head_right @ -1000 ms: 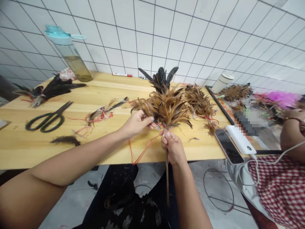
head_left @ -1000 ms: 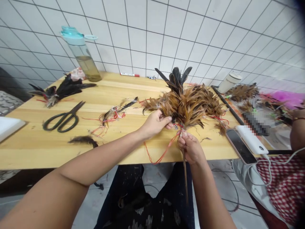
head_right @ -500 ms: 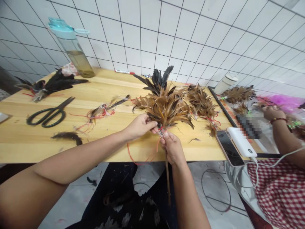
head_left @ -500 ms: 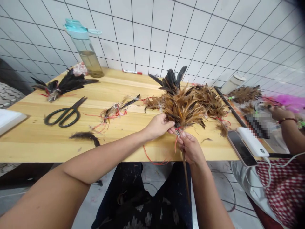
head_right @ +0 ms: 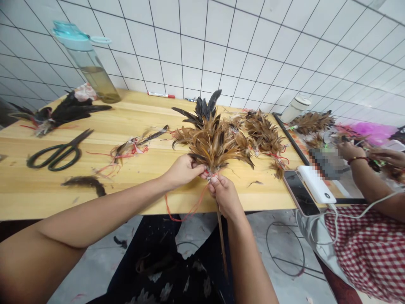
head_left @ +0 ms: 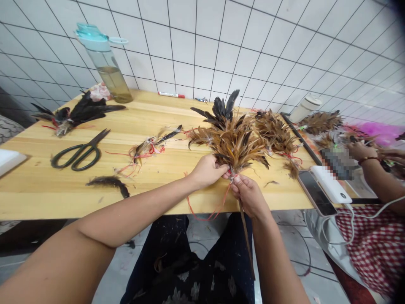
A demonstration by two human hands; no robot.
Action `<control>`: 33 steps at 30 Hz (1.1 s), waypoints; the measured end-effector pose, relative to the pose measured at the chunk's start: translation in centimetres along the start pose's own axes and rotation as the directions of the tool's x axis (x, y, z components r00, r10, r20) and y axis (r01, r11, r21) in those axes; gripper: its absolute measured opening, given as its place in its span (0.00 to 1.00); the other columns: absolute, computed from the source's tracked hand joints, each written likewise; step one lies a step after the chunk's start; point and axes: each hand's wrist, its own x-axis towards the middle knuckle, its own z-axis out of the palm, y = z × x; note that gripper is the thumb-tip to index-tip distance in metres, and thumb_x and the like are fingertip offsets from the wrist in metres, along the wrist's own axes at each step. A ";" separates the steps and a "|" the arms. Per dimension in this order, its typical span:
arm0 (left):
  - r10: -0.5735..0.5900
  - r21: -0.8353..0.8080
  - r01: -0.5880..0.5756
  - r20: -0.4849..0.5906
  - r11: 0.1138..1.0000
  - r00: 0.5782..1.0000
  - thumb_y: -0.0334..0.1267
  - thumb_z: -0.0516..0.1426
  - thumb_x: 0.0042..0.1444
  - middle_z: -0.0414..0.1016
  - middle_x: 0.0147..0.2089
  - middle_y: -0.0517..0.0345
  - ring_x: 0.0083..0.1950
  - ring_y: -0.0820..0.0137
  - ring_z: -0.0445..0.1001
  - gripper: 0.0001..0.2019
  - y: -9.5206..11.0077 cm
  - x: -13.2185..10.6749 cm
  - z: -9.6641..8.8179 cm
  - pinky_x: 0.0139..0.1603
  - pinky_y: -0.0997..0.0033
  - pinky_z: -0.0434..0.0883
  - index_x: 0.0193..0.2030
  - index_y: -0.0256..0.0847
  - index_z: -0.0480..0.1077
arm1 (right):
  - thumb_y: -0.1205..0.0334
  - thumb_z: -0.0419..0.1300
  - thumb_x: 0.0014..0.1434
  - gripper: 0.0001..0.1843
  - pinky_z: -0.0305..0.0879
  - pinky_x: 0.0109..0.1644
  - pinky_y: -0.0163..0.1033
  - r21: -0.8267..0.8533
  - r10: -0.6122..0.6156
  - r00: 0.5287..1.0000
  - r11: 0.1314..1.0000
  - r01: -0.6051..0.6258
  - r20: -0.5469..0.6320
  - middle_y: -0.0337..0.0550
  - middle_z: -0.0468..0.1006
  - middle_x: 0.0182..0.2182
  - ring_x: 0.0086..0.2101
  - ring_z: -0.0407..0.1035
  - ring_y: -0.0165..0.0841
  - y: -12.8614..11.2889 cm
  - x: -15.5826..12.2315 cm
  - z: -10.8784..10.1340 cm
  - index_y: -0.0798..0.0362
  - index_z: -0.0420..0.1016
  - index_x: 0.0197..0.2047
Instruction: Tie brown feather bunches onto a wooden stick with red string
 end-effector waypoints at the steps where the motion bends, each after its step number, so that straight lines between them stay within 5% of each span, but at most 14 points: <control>1: -0.009 0.005 0.009 -0.004 1.000 1.000 0.20 0.55 0.48 0.75 0.22 0.59 0.24 0.75 0.76 0.06 0.1 0.0 0.0 0.28 0.80 0.73 0.30 0.32 0.70 | 0.44 0.63 0.49 0.21 0.33 0.23 0.34 -0.010 -0.002 1.000 1.000 0.002 0.000 0.29 0.55 0.18 0.19 0.42 0.22 0.0 0.0 0.1 0.55 0.67 0.33; 19: -0.158 -0.087 0.163 0.063 0.983 0.985 0.20 0.53 0.50 0.76 0.24 0.59 0.23 0.77 0.74 0.08 -0.1 -0.3 0.5 0.29 0.79 0.73 0.28 0.31 0.71 | 0.43 0.61 0.48 0.21 0.38 0.23 0.34 -0.117 -0.018 0.997 0.993 0.010 -0.070 0.30 0.56 0.17 0.19 0.45 0.23 0.3 -0.3 0.7 0.52 0.63 0.28; 22: -0.112 -0.109 0.124 0.112 0.986 0.987 0.26 0.56 0.53 0.77 0.30 0.54 0.28 0.75 0.75 0.03 -0.3 0.0 0.1 0.32 0.75 0.74 0.34 0.30 0.71 | 0.44 0.61 0.48 0.20 0.39 0.23 0.34 -0.102 -0.038 0.993 0.994 0.026 -0.115 0.30 0.57 0.17 0.19 0.45 0.24 0.3 -0.2 0.6 0.52 0.62 0.27; 25: 0.016 -0.060 -0.006 0.165 0.998 0.986 0.35 0.60 0.52 0.77 0.36 0.51 0.34 0.74 0.74 0.10 -0.5 0.0 -0.4 0.34 0.75 0.72 0.39 0.32 0.70 | 0.44 0.62 0.48 0.20 0.39 0.22 0.34 -0.082 -0.082 0.984 0.994 0.069 -0.161 0.31 0.57 0.17 0.19 0.46 0.23 0.0 0.0 0.1 0.51 0.61 0.25; 27: 0.049 -0.028 -0.043 0.302 0.999 0.952 0.36 0.61 0.51 0.76 0.38 0.52 0.38 0.73 0.74 0.12 -0.7 -0.2 -0.4 0.39 0.75 0.71 0.41 0.33 0.70 | 0.44 0.63 0.47 0.21 0.39 0.22 0.34 -0.069 -0.104 0.977 0.993 0.092 -0.187 0.31 0.57 0.17 0.19 0.46 0.23 -0.4 0.1 -0.3 0.51 0.60 0.24; 30: -0.058 0.052 0.036 0.537 0.998 0.842 0.37 0.60 0.52 0.74 0.33 0.56 0.34 0.74 0.73 0.12 -0.8 -0.8 -0.3 0.37 0.76 0.69 0.42 0.34 0.70 | 0.44 0.64 0.46 0.22 0.40 0.22 0.33 -0.050 -0.115 0.967 0.993 0.107 -0.229 0.30 0.57 0.16 0.18 0.46 0.23 -1.1 -0.2 -0.8 0.51 0.60 0.24; 33: -0.133 0.183 0.044 0.515 0.982 0.847 0.40 0.55 0.56 0.68 0.25 0.62 0.24 0.78 0.64 0.10 -0.6 -0.9 -0.4 0.27 0.78 0.62 0.36 0.34 0.71 | 0.44 0.64 0.45 0.22 0.40 0.22 0.33 -0.055 -0.144 0.950 0.989 0.134 -0.277 0.30 0.57 0.16 0.18 0.46 0.22 -1.6 -0.6 -1.2 0.52 0.61 0.24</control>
